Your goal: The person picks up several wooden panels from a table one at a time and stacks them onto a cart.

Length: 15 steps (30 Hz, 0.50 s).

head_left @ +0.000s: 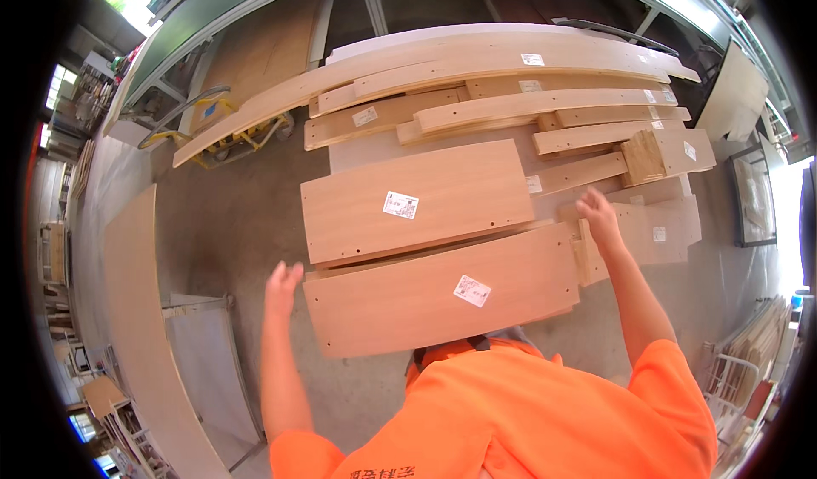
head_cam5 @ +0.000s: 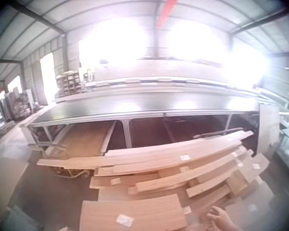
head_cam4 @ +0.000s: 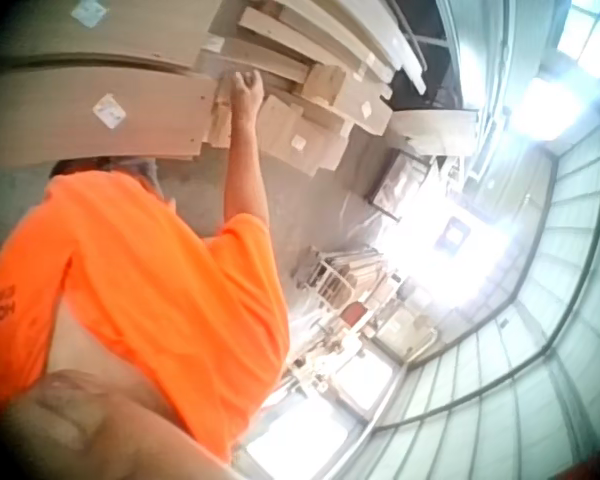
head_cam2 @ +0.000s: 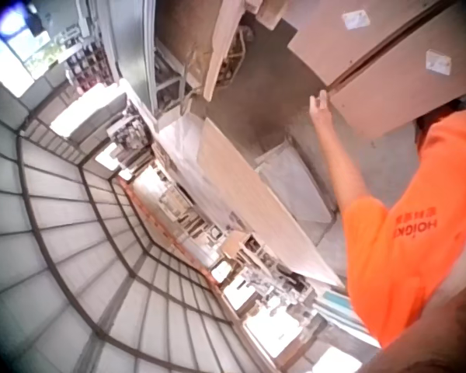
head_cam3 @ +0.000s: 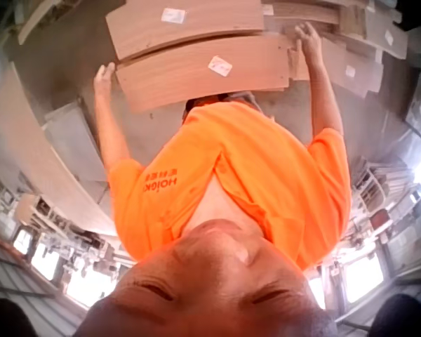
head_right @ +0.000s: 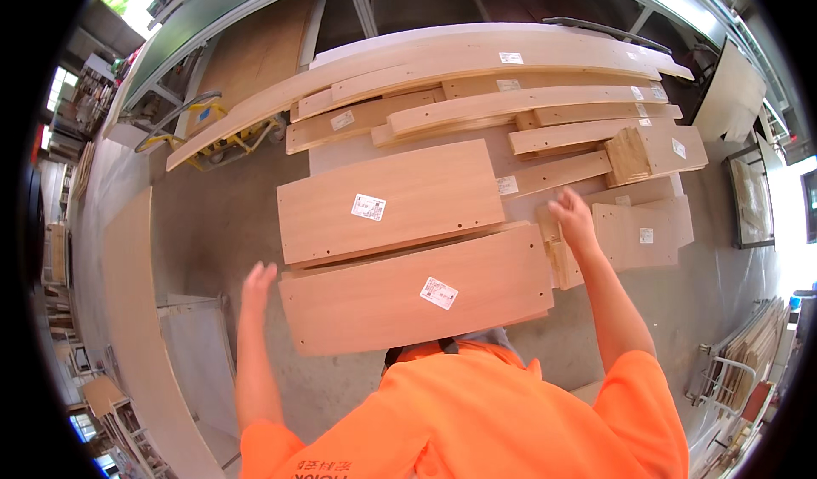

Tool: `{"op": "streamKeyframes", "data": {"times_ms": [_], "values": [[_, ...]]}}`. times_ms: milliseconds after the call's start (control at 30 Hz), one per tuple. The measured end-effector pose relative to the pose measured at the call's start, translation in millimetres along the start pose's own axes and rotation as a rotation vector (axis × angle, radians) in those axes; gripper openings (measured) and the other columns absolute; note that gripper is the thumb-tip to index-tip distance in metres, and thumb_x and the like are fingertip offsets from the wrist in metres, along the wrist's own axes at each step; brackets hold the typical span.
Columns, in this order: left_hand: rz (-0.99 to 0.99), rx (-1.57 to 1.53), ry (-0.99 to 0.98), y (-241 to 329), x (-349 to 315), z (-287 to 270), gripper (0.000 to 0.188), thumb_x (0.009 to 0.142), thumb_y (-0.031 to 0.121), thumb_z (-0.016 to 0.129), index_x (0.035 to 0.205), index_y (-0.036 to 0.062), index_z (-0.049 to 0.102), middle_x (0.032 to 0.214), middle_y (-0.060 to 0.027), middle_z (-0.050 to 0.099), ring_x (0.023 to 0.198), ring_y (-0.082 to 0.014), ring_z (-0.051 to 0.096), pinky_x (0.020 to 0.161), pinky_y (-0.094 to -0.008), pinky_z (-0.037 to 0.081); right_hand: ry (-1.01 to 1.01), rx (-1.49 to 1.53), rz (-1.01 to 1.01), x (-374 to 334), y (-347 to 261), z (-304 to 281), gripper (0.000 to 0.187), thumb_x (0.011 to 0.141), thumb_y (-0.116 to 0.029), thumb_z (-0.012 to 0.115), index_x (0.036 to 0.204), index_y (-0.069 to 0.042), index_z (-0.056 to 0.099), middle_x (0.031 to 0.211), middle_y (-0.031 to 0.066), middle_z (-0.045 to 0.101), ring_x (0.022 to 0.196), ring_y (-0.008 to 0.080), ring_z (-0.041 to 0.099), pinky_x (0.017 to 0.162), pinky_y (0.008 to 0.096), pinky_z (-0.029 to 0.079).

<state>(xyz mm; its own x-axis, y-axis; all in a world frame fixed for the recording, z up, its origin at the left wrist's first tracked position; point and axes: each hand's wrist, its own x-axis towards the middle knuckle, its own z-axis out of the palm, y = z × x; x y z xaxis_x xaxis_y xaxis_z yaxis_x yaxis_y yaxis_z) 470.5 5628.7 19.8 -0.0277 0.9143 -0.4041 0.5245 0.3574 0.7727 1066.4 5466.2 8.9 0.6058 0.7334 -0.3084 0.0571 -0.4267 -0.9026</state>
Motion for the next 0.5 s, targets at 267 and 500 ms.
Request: {"op": "streamKeyframes", "data": {"times_ms": [267,500], "values": [[-0.312,-0.570,-0.268,-33,-82,32,0.053,0.082,0.033,0.062,0.121,0.0010,0.047,0.116,-0.0090,0.056,0.107,-0.0226,0.052,0.091,-0.0352,0.039,-0.325,0.156,0.291,-100,28,26,0.052,0.083,-0.020,0.059,0.128,0.000,0.042,0.118,0.0127,0.054,0.109,0.0212,0.051,0.093,0.0335,0.039],[-0.274,-0.664,-0.384,-29,-65,51,0.053,0.085,0.040,0.056,0.121,0.0022,0.047,0.118,-0.0095,0.055,0.110,-0.0228,0.050,0.093,-0.0367,0.039,-0.246,0.417,0.343,-81,46,-6,0.052,0.086,-0.025,0.054,0.131,-0.002,0.039,0.120,0.0122,0.052,0.113,0.0211,0.047,0.097,0.0352,0.034]]}}
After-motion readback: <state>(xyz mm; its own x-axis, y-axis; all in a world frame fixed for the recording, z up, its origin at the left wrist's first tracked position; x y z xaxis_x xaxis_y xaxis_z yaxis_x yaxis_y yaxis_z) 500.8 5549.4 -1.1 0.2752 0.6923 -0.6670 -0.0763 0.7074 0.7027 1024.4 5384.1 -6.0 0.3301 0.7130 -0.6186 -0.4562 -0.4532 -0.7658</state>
